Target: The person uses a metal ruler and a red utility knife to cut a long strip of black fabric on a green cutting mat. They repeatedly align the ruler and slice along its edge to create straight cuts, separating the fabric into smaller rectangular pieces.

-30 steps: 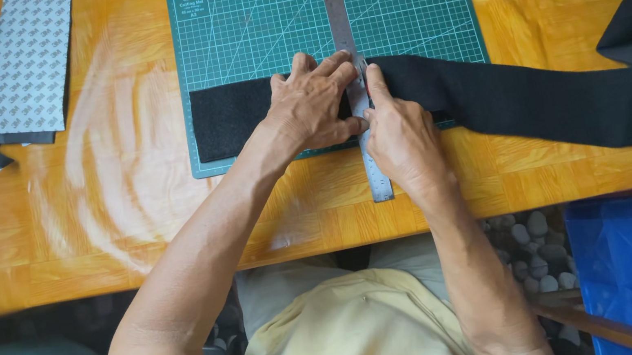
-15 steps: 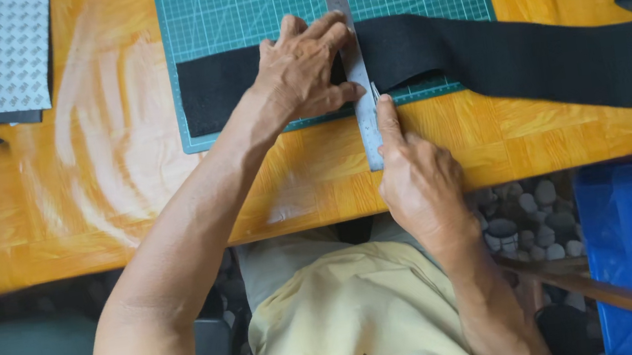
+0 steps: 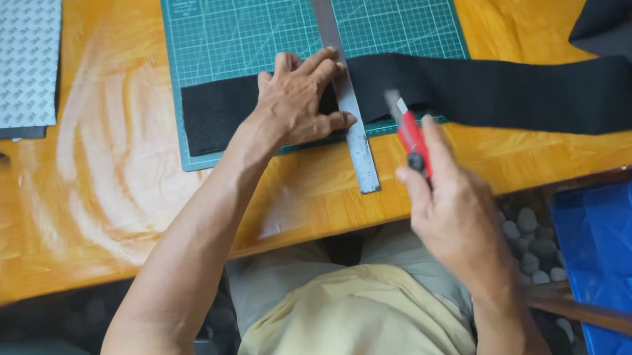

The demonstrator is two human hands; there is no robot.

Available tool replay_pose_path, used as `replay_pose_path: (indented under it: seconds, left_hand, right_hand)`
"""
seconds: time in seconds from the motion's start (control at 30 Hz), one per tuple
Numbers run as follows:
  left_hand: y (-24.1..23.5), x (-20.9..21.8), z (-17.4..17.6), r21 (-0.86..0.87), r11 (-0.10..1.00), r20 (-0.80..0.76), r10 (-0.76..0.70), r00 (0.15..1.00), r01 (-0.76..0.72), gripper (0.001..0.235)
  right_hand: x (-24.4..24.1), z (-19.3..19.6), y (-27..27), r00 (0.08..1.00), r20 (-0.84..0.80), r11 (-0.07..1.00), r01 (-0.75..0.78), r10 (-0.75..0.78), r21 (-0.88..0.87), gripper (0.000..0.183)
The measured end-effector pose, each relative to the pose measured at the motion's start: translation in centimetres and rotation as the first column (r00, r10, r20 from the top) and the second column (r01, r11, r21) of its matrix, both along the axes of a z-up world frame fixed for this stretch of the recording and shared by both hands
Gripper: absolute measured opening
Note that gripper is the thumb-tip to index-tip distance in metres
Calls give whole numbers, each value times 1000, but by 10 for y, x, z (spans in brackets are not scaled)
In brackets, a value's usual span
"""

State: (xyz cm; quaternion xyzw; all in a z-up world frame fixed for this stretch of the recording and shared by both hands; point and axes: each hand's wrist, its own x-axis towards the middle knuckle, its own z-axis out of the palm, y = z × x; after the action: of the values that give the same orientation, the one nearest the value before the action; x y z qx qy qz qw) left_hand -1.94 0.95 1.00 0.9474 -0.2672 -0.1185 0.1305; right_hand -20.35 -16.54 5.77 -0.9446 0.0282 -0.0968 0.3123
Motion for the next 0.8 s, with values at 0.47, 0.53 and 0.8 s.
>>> replay_pose_path:
  seconds: [0.47,0.53,0.8]
  left_hand:
    - [8,-13,-20,-130,991,214,-11,977,39,71]
    - [9,-14,-23,-130,990,221,-29,975,58,71]
    - [8,-10,-28,-167,985,232,-7,973,47,72]
  right_hand:
    - [183,-132,-81,926,254,935,-202,279,-293,45]
    - [182,-131,-79,942,232,941,-171,243,-290,45]
    - [191,-98,-74,933,165,946,-324,321,-8,36]
